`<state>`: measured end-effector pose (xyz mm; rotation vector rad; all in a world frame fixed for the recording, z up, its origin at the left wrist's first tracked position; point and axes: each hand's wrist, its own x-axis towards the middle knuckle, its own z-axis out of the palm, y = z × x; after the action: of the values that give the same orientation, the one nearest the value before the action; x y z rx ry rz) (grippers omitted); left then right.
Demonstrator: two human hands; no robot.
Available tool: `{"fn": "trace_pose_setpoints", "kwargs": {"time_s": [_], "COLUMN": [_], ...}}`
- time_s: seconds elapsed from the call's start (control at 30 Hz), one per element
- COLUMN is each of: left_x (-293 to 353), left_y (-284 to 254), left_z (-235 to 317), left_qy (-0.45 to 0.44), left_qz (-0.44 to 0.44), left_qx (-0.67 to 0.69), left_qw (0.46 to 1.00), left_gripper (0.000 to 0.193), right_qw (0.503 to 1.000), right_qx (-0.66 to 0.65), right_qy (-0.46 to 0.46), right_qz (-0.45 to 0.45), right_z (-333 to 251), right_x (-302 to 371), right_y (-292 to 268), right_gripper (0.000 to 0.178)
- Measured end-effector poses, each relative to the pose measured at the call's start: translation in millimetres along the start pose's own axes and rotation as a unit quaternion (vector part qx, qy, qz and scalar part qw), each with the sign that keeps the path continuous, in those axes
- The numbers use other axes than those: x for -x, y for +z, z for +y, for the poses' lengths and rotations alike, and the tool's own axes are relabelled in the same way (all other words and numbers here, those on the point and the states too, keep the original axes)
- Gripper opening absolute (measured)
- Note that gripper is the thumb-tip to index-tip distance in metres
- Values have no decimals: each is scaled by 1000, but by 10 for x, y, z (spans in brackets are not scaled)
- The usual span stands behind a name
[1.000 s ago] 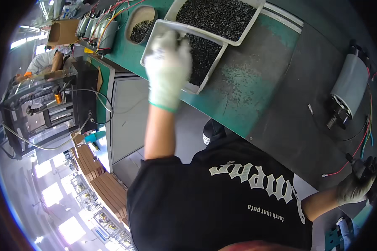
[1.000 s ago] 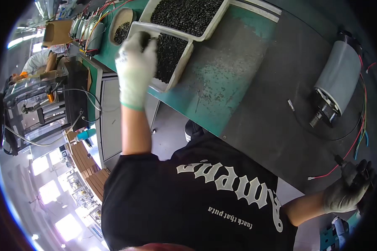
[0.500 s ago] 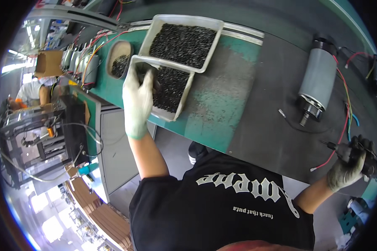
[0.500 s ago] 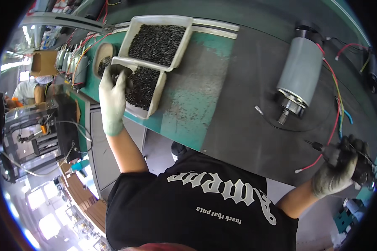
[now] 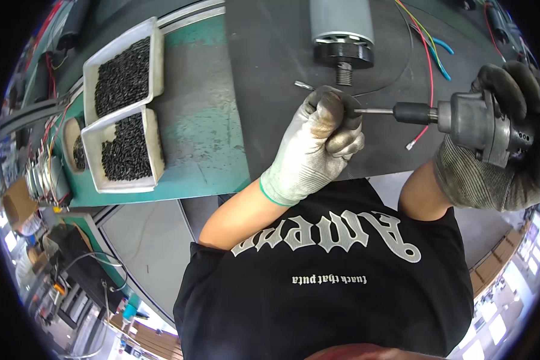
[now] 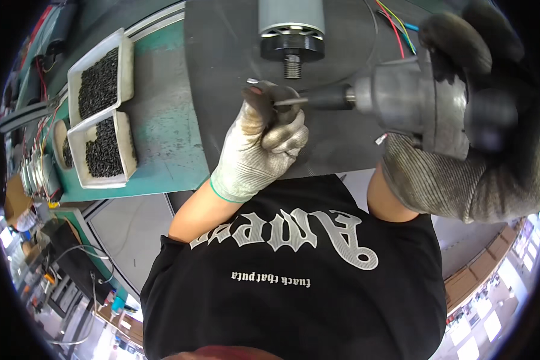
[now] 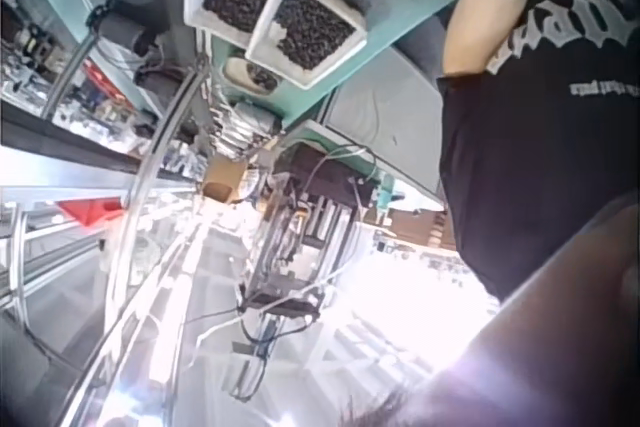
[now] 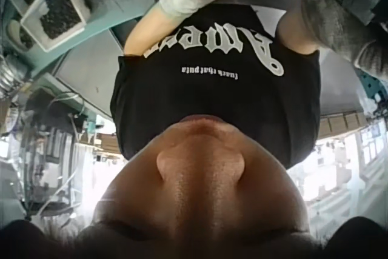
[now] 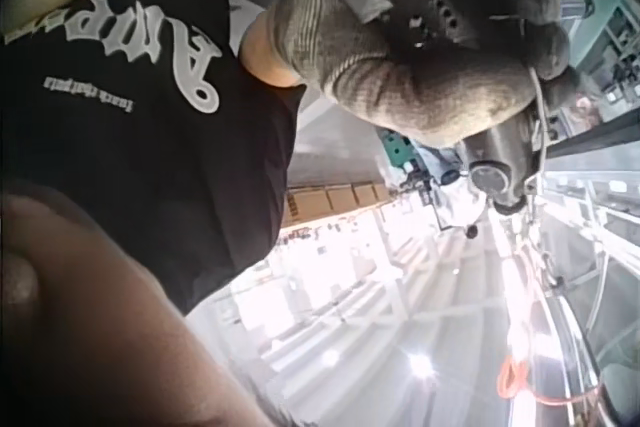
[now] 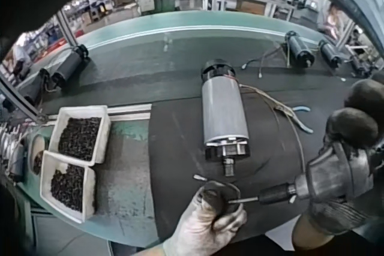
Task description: Assembling cooling fans and electrical components onto electric motors at a manual assembly station.
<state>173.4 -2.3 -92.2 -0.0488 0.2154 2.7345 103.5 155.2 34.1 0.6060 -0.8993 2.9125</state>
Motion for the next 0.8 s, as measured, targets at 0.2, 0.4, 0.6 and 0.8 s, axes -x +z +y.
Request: {"fn": "trace_pose_setpoints", "kwargs": {"time_s": [0.2,0.4,0.6,0.8], "left_x": [22,48,-218,-301], "left_y": [132,168,87,3], "left_z": [-69,24,-58,21], "left_qy": [21,-65,-96,-33], "left_qz": [40,79,241,178], "left_qx": [-79,-208,3,-10], "left_qw": [996,973,966,983], "left_gripper": [39,49,36,23], "right_qw": [1000,999,979,960], "right_qx": [16,19,-162,253], "right_qy": [-4,19,116,-109], "right_qz": [19,24,35,-57], "right_z": [-73,-37,295,425], "right_x": [47,71,21,-133], "right_y": [-59,-77,-127,-364], "right_gripper": [31,31,32,32]}}
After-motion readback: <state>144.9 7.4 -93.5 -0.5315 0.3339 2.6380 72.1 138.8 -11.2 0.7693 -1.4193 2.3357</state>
